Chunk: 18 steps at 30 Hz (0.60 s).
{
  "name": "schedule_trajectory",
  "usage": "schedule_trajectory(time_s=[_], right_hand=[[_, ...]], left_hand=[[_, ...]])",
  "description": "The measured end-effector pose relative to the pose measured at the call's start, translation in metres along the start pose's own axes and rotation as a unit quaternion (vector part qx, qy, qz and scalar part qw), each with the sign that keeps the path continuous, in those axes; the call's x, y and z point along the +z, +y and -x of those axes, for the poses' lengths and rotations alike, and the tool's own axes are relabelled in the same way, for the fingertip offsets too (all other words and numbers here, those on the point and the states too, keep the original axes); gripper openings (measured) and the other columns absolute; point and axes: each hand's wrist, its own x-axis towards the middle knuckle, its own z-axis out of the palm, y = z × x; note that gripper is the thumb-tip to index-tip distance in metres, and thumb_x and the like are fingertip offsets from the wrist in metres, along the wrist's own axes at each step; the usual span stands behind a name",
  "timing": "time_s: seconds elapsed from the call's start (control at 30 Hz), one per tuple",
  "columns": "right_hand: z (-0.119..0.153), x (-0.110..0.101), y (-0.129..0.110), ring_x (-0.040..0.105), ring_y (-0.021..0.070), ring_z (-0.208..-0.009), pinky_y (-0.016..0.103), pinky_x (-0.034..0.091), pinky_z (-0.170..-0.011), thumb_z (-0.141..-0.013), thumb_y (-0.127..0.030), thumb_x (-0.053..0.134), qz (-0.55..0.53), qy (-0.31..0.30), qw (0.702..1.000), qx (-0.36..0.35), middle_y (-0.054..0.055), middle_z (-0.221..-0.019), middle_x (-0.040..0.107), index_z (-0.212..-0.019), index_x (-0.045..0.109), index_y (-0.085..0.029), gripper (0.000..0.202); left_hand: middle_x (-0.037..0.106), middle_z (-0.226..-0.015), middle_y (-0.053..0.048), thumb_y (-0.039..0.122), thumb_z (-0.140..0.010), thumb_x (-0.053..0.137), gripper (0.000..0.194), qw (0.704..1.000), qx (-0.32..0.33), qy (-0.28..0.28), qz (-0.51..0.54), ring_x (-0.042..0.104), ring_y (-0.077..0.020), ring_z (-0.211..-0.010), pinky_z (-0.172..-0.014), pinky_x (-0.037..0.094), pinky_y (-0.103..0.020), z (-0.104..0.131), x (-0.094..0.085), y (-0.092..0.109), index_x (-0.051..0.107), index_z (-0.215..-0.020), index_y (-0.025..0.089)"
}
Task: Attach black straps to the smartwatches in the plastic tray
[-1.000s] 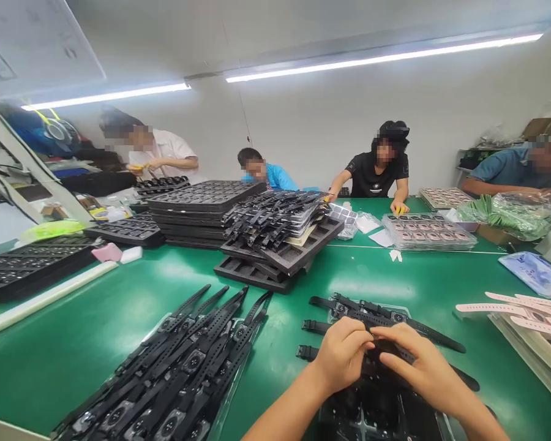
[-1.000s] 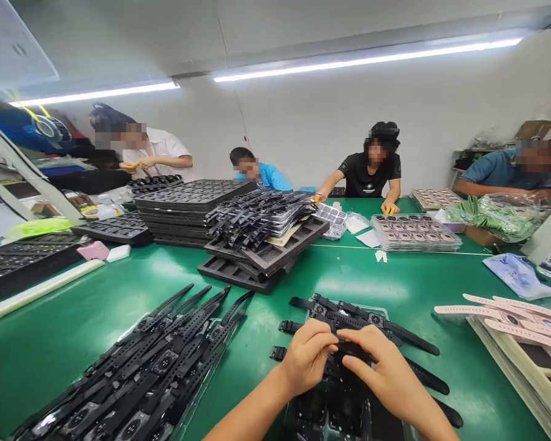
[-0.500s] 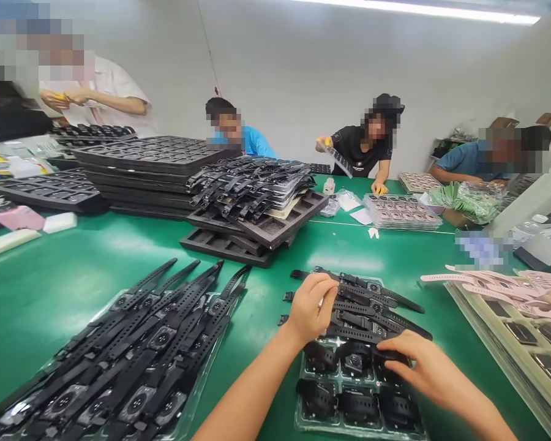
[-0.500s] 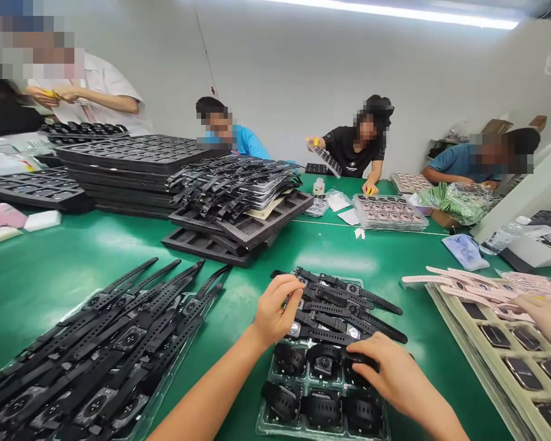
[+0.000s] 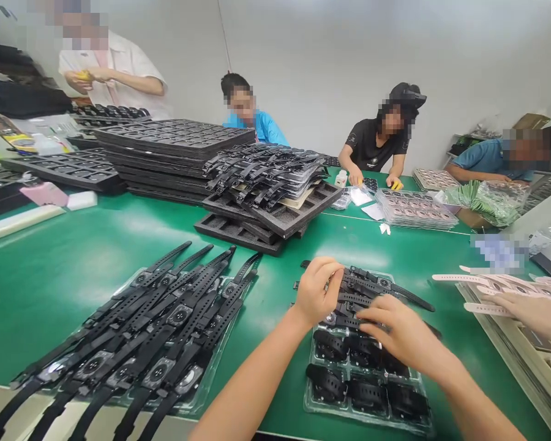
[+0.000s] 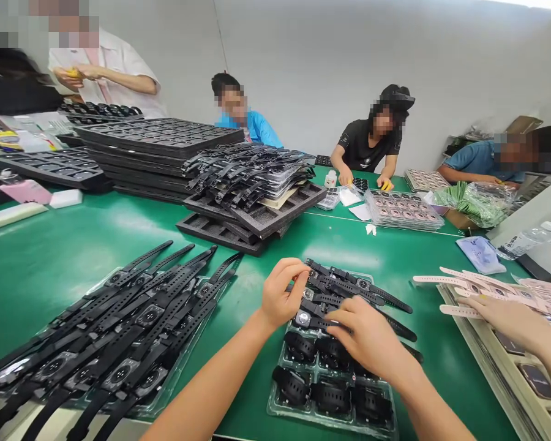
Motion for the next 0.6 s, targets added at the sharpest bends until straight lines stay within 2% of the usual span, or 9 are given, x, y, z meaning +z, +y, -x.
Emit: schedule_trajectory(time_s=[0.07, 0.13, 0.2, 0.33, 0.47, 0.6], right_hand=[[-0.036, 0.012, -0.016, 0.063, 0.0293, -0.093, 0.043, 0.055, -0.080, -0.094, -0.028, 0.066, 0.033, -0.058, 0.996, -0.052, 0.007, -0.095, 0.070, -0.109, 0.076, -0.029, 0.018], [-0.063, 0.025, -0.027, 0.062, 0.0326, -0.100, 0.045, 0.055, -0.085, -0.085, -0.022, 0.076, 0.041, -0.072, 0.994, -0.068, 0.010, -0.105, 0.070, -0.109, 0.076, -0.023, 0.023], [-0.077, 0.038, -0.031, 0.060, 0.0349, -0.111, 0.046, 0.053, -0.093, -0.080, -0.016, 0.080, 0.038, -0.069, 0.994, -0.070, 0.013, -0.116, 0.067, -0.115, 0.073, -0.018, 0.036], [-0.079, 0.049, -0.029, 0.054, 0.0364, -0.122, 0.048, 0.048, -0.102, -0.079, -0.009, 0.077, 0.023, -0.063, 0.995, -0.071, 0.015, -0.130, 0.062, -0.122, 0.067, -0.015, 0.045], [-0.076, 0.050, -0.029, 0.056, 0.0357, -0.117, 0.050, 0.047, -0.101, -0.076, -0.011, 0.078, -0.005, -0.060, 0.996, -0.073, 0.014, -0.125, 0.064, -0.119, 0.066, -0.017, 0.045], [-0.073, 0.036, -0.024, 0.060, 0.0286, -0.098, 0.043, 0.049, -0.088, -0.083, -0.018, 0.074, -0.046, -0.037, 0.997, -0.059, 0.007, -0.103, 0.069, -0.101, 0.067, -0.023, 0.020]], left_hand=[[0.067, -0.092, -0.007, 0.014, -0.098, 0.052, 0.014, 1.000, 0.000, -0.002, -0.005, 0.065, -0.0175, -0.086, -0.073, 0.057, -0.029, -0.001, -0.001, 0.001, 0.065, -0.100, 0.017], [0.067, -0.092, -0.007, 0.015, -0.098, 0.051, 0.014, 1.000, 0.000, -0.004, -0.009, 0.065, -0.0175, -0.086, -0.073, 0.057, -0.029, -0.002, -0.002, 0.002, 0.065, -0.099, 0.017], [0.067, -0.092, -0.007, 0.014, -0.098, 0.052, 0.013, 1.000, 0.001, 0.001, -0.008, 0.065, -0.0173, -0.086, -0.074, 0.057, -0.029, -0.002, -0.003, 0.002, 0.065, -0.098, 0.017], [0.068, -0.093, -0.007, 0.013, -0.097, 0.053, 0.013, 1.000, 0.000, 0.012, -0.005, 0.065, -0.0171, -0.086, -0.074, 0.057, -0.029, -0.002, -0.002, 0.002, 0.065, -0.099, 0.017], [0.068, -0.093, -0.007, 0.015, -0.098, 0.053, 0.012, 1.000, -0.002, 0.011, -0.007, 0.065, -0.0176, -0.086, -0.074, 0.057, -0.029, -0.001, -0.001, 0.001, 0.065, -0.098, 0.017], [0.067, -0.092, -0.007, 0.014, -0.097, 0.053, 0.013, 0.999, -0.002, 0.029, -0.021, 0.064, -0.0172, -0.087, -0.076, 0.055, -0.029, -0.003, -0.005, 0.002, 0.065, -0.098, 0.017]])
